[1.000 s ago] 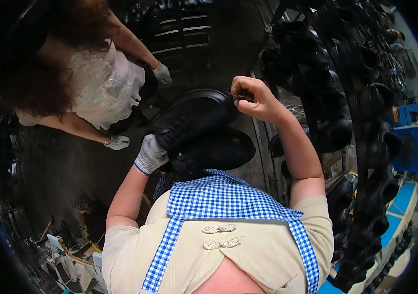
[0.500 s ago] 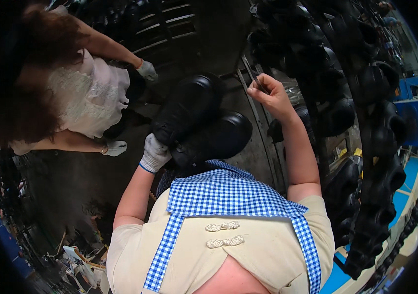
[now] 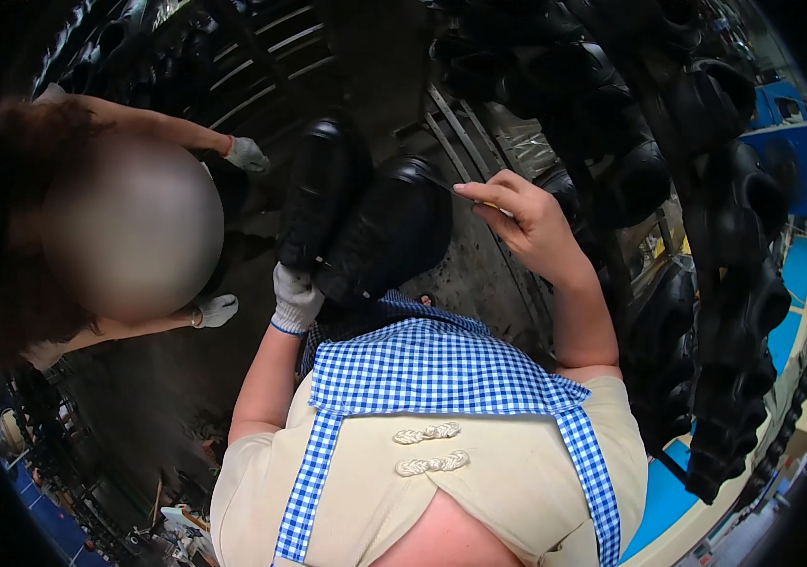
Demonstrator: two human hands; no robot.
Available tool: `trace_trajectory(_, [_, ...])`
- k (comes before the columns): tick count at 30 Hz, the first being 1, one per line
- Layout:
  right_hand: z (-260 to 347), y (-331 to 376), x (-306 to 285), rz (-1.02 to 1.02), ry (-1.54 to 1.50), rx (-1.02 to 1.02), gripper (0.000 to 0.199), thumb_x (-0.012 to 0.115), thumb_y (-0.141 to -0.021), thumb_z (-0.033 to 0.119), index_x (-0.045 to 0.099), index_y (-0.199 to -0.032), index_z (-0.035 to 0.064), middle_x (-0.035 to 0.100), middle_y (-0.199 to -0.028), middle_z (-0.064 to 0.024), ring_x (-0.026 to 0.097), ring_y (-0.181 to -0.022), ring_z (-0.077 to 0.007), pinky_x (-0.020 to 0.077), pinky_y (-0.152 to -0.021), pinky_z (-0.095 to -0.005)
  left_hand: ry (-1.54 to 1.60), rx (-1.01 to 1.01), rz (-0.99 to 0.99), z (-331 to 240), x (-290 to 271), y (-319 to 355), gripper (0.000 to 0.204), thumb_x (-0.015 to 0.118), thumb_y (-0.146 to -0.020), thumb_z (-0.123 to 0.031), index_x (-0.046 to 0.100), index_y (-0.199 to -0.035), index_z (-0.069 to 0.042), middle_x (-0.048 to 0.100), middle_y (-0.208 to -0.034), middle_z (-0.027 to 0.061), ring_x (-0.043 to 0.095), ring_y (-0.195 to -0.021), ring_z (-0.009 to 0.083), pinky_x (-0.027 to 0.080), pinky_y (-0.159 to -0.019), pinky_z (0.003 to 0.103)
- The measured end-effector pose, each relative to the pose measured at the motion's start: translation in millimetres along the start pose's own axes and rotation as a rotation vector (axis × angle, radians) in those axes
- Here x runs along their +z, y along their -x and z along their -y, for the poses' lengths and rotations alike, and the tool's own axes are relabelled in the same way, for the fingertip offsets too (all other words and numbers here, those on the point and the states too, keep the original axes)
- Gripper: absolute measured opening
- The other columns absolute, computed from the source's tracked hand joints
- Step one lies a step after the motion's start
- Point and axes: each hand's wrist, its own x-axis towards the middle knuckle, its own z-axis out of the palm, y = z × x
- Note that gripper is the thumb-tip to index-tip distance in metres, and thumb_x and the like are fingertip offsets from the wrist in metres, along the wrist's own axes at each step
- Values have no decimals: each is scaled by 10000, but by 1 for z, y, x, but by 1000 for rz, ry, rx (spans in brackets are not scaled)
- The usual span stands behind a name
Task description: The person uses a small knife to trim excess material from the soles and edges of black shoes. They pick up shoes from a rack, scrape the surfaces, and place them back on the rack or a nearby table.
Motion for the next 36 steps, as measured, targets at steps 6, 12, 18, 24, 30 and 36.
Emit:
trace_trajectory(6, [16, 20, -15, -36, 238, -2, 241, 666, -890, 67, 723, -1119, 115, 632, -842, -91, 641, -674, -189, 528, -591, -257, -145, 88, -7, -3, 2, 11, 393, 713, -696, 34, 643, -1082, 42, 697, -1022, 156, 692, -938, 284, 542, -867, 336])
trace_trajectory(12, [19, 24, -16, -89, 282, -75, 241, 682, -877, 69, 725, -1111, 108, 626, -820, -98, 652, -664, -195, 533, -562, -253, 153, -133, -88, 17, 8, 31, 398, 716, -689, 61, 644, -1080, 39, 695, -1018, 151, 691, -948, 255, 539, -866, 313])
trace_trajectory(18, [23, 23, -18, -63, 351, -90, 246, 686, -872, 63, 723, -1112, 103, 629, -826, -105, 660, -672, -197, 535, -567, -247, 87, -15, -74, 35, 8, 44, 360, 673, -699, 76, 654, -1054, 22, 684, -1038, 152, 681, -984, 256, 534, -878, 313])
trace_trajectory(24, [24, 24, -14, -81, 336, -120, 257, 681, -870, 53, 721, -1117, 111, 624, -823, -93, 649, -656, -190, 519, -543, -251, -27, 64, -30, -16, 11, 30, 331, 643, -699, 95, 658, -1021, 21, 679, -1089, 174, 681, -975, 265, 534, -886, 331])
trace_trajectory(30, [15, 1, 5, -124, 298, -108, 247, 679, -870, 52, 726, -1104, 113, 622, -816, -80, 636, -641, -181, 508, -544, -242, 216, -105, -76, 35, 12, 55, 317, 656, -688, 92, 664, -997, 22, 683, -1076, 169, 683, -957, 276, 536, -882, 332])
trace_trajectory(36, [12, -8, 15, -155, 270, -119, 237, 681, -865, 51, 728, -1090, 109, 624, -809, -72, 631, -634, -173, 497, -535, -246, 87, -20, -20, 28, 15, 45, 312, 663, -691, 79, 668, -998, 25, 686, -1073, 170, 684, -959, 278, 536, -880, 337])
